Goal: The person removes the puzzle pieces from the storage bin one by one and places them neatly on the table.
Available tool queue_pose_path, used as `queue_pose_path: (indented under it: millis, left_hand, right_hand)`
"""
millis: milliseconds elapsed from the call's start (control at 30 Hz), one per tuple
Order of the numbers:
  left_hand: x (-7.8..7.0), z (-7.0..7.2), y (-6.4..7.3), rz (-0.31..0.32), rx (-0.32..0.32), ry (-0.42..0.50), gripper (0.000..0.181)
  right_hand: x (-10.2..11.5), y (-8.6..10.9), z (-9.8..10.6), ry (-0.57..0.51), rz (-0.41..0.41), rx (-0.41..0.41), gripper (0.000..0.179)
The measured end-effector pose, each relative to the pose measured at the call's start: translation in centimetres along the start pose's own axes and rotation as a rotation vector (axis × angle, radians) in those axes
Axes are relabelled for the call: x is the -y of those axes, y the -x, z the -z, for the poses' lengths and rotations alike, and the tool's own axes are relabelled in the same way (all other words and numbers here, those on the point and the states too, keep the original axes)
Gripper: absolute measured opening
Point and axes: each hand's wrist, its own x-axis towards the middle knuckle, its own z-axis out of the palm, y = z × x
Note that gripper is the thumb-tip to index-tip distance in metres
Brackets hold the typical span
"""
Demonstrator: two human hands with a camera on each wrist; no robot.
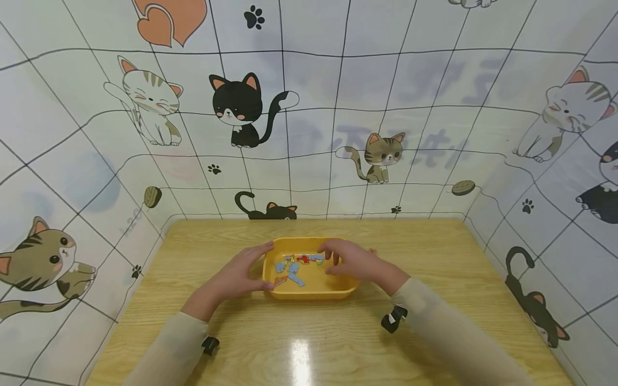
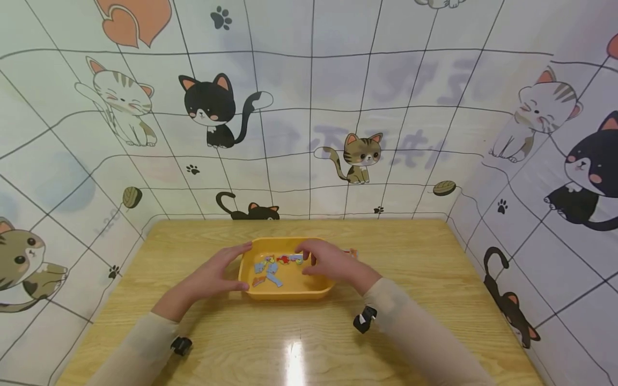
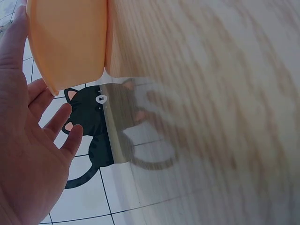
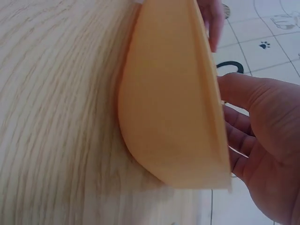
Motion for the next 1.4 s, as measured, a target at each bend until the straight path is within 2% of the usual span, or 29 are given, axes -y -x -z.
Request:
queue_pose_path:
  millis: [200,500,667,900,1400]
  left_hand:
    - [-0.4,0.1,-0.2,0.039,0.031,0.001,0.101]
    - [-0.3,0.1,-0.2,0.034,0.028,0.000,0.104]
    - [-0.3,0.2,-0.2,0.025,0.025,0.007,0.103]
    - [-0.2,0.1,-0.2,0.023,0.025,0.011,0.103]
    - [-0.1,0.2,-0.3,0.040,0.037,0.009,0.102]
  right_hand:
    - [0.2,-1.4,-1.2,0.010,0.066,0.071,0.057]
    - [1.2,-3.6,-3.0,0.082,0.026,0.168,0.060]
    - [1.5,-4.7,-4.0,0.098,0.052,0.222,0.057]
    - [1.9,-5.3,-4.3,0.072,0.046,0.247,0.051]
    - [1.3,-6.1,-4.3,0.128,0.111,0.272,0.045]
